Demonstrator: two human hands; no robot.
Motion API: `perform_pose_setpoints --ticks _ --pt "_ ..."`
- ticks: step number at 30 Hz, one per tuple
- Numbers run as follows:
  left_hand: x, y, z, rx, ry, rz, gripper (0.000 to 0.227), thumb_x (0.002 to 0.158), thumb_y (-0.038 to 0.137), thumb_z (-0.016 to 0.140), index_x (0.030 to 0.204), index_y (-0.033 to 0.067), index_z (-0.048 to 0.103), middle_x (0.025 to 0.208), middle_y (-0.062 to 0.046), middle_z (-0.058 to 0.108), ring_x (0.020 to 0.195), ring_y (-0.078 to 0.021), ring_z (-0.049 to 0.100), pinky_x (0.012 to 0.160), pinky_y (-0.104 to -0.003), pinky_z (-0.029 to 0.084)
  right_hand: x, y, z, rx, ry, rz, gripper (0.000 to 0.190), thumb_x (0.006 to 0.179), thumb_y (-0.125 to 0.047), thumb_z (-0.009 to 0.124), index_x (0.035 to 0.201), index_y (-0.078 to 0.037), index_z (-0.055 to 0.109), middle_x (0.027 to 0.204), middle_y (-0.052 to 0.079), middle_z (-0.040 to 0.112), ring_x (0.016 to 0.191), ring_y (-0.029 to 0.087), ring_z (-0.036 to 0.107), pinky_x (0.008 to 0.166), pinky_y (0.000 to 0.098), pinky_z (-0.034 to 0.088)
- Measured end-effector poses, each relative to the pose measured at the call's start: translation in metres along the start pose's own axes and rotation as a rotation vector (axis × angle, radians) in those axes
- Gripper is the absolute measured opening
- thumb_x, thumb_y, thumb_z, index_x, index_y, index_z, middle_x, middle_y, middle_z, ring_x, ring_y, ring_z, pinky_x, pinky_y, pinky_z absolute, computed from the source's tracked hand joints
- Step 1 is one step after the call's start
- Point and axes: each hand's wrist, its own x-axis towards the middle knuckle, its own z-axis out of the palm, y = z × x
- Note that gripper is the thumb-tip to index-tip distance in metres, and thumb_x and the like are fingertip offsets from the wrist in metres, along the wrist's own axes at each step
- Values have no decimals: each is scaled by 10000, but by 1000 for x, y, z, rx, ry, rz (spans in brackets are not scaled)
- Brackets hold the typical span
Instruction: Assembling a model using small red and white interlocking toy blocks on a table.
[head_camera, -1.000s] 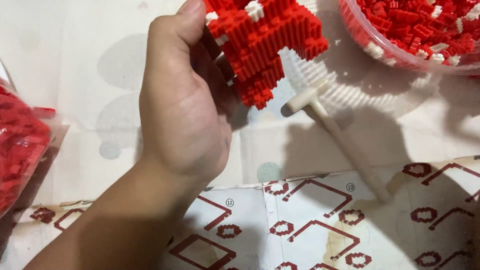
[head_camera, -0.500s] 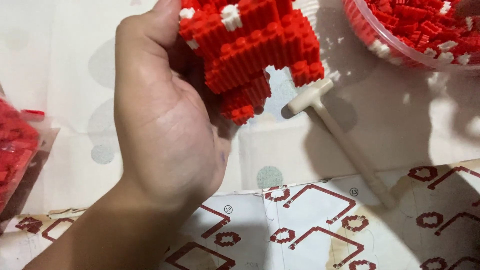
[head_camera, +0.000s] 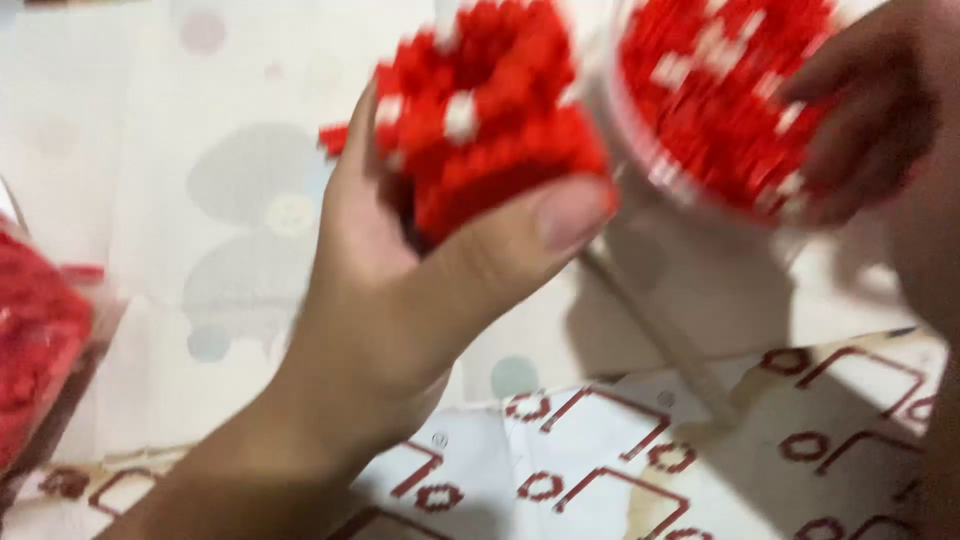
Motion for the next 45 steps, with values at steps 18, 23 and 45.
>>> perform_pose_setpoints --ticks 18,23,45 --pt "0 -4 0 225 80 71 496 773 215 760 1207 67 568 1048 -81 724 951 -172 704 920 -307 608 0 -61 -12 -350 -54 -128 181 858 -269 779 1022 -227 843 877 7 772 762 204 667 688 359 476" --pt "1 -5 0 228 48 102 496 782 225 759 1205 64 557 1054 -81 712 952 -176 709 912 -315 620 2 -93 -9 -489 -149 115 200 871 -386 748 1050 -347 829 926 -22 764 837 254 669 672 436 492" --pt "-31 16 10 229 5 79 469 798 262 709 1183 80 514 1035 -60 697 928 -157 715 884 -293 659 19 -9 32 -150 -75 -61 141 1171 -213 731 1059 -158 665 790 -56 445 742 49 364 655 255 285"
